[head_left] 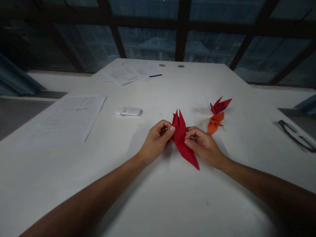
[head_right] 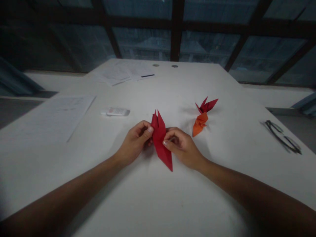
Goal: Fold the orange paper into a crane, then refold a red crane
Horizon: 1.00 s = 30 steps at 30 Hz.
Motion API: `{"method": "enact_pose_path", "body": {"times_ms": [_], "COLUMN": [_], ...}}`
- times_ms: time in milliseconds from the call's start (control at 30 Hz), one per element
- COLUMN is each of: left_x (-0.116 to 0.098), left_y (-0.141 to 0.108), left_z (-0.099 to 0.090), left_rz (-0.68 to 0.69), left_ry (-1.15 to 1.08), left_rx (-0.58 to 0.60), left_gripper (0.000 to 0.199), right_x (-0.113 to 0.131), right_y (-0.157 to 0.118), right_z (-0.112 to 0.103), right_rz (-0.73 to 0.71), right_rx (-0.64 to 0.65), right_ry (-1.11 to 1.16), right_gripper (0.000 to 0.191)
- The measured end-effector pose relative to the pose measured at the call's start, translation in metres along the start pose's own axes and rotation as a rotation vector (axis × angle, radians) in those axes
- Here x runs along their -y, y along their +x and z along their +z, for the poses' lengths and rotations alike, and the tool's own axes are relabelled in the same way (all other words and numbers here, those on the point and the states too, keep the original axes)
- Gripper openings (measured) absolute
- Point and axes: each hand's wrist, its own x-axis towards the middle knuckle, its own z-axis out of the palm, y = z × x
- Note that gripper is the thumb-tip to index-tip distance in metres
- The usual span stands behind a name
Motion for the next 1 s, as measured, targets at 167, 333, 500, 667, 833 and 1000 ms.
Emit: {"method": "enact_pose_path", "body": {"times_ms": [167,333,500,667,833,1000], "left_x": [-0.0025,-0.0014,0.0027,0.0053,0.0031,0.0032], "left_y": [-0.0011,-0.0012,-0.0006,0.0023,0.0047,0.0059], "left_z": [-0.0010,-0.0029,-0.0057,-0.0036,0.0012,0.0014], "left_rz": [0.010,0.008,0.022,-0.030,-0.071,-0.069], "left_ry": [-0.039,-0.073,-0.052,-0.186,-0.252,-0.158], "left_rx": [0.071,0.084,0.051,-0.028,-0.185,-0.176], "left_gripper": [0.040,0.042,0.038,0.030,0.027,0.043], "right_x": [-0.0070,-0.0079,-0.0058,0.0001,0.0011,-0.0011], "right_y": [0.0013,0.0027,0.0031,0.0025,0.0012,0.0009], "right_z": [0.0049,0.0020,0.0008,-0.0001,-0.0031,-0.0005], "right_rz": [0.081,0.091,0.020,-0.055,-0.136,-0.169], "right_rx": [-0.044,-0.019,-0.006,-0.011,-0.073,-0.053], "right_ry": [0.125,0.123,0.101,0.069,-0.054,0.021], "right_gripper": [0.033,0.023,0.016,0.012,0.011,0.013]}}
